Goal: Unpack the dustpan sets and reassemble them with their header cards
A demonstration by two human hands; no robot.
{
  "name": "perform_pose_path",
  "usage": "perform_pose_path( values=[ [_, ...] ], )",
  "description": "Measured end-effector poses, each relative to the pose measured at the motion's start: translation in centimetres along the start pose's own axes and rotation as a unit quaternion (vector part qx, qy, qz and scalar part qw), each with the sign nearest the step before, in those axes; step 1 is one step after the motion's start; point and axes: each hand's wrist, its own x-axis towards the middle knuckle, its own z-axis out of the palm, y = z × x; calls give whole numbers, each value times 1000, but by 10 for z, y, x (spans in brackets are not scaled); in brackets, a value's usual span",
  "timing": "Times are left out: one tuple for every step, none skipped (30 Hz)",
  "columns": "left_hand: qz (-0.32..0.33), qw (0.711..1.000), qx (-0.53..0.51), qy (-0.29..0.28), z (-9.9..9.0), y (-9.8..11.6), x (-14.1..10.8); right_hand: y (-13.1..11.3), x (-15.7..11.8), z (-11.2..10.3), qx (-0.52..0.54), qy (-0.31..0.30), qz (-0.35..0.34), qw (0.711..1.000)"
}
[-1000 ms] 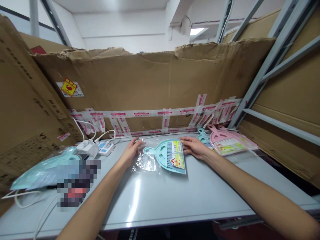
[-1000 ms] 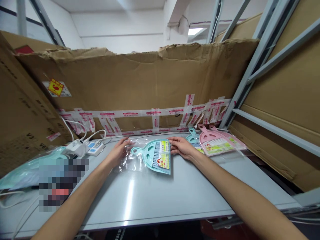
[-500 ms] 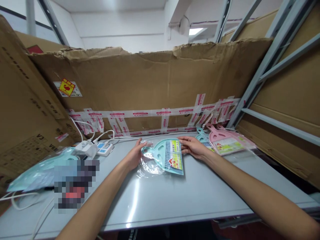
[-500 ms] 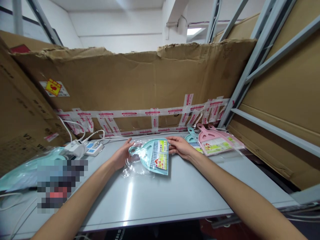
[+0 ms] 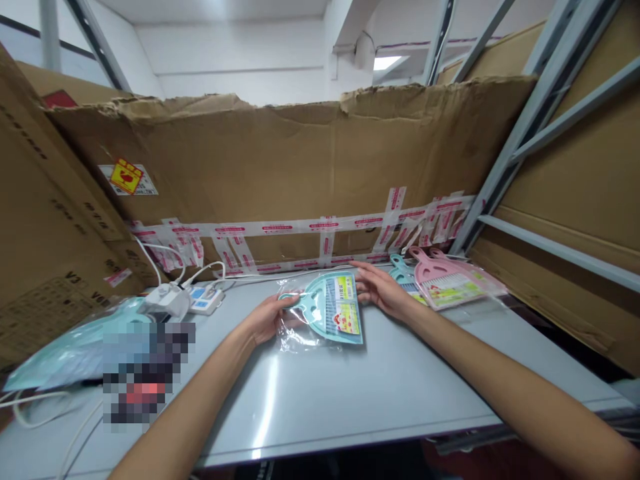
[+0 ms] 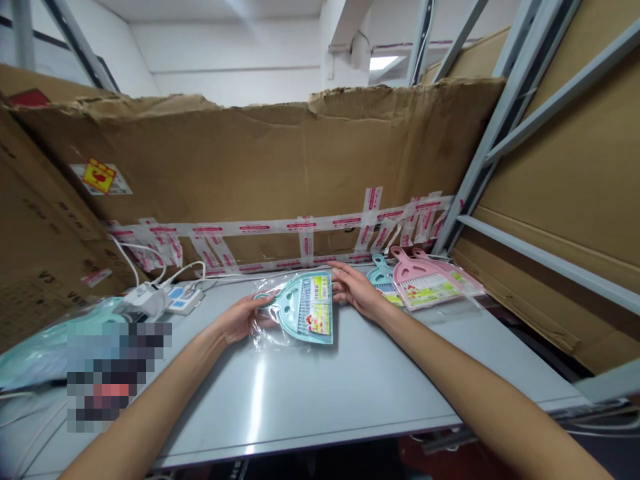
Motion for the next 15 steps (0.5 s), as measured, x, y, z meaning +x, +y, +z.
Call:
perform_pose_path(
  values=[
    [8, 1000, -7, 8, 0, 1, 1, -2, -2, 1, -17, -16, -17, 1000],
    [16, 1000, -13, 16, 0, 1, 1, -3, -4, 3, -44, -32, -31, 998],
    [23, 999, -18, 21, 0, 2, 1, -4, -7, 4, -78, -47, -40, 995],
    [30, 999, -22, 25, 0, 2, 1, -4, -9, 5, -112, -61, -44, 991],
    [37, 999, -26, 27, 0, 2, 1, -4, -10, 7, -138, -73, -43, 987],
    [42, 998, -31, 28, 1, 2, 1, -3, -12, 8, -153, -83, -40, 984],
    [46, 998, -34, 27, 1, 2, 1, -2, -13, 10, -156, -90, -38, 983],
    [48, 998, -37, 26, 2, 2, 1, -1, -13, 11, -152, -95, -38, 983],
    [49, 998, -38, 27, 3, 2, 0, 1, -13, 12, -144, -98, -40, 984],
    [48, 998, -39, 28, 3, 2, 0, 2, -13, 12, -138, -100, -44, 985],
    [48, 998, -39, 29, 4, 2, 0, 3, -12, 12, -134, -102, -45, 985],
    [49, 998, -40, 28, 4, 2, 0, 4, -11, 11, -134, -106, -41, 984],
    [50, 998, -41, 27, 5, 2, 0, 5, -10, 10, -133, -110, -35, 984],
    [51, 998, -41, 24, 5, 2, 0, 6, -10, 9, -132, -112, -28, 985],
    [52, 998, -42, 22, 6, 1, 0, 7, -9, 8, -132, -112, -22, 985]
  ],
)
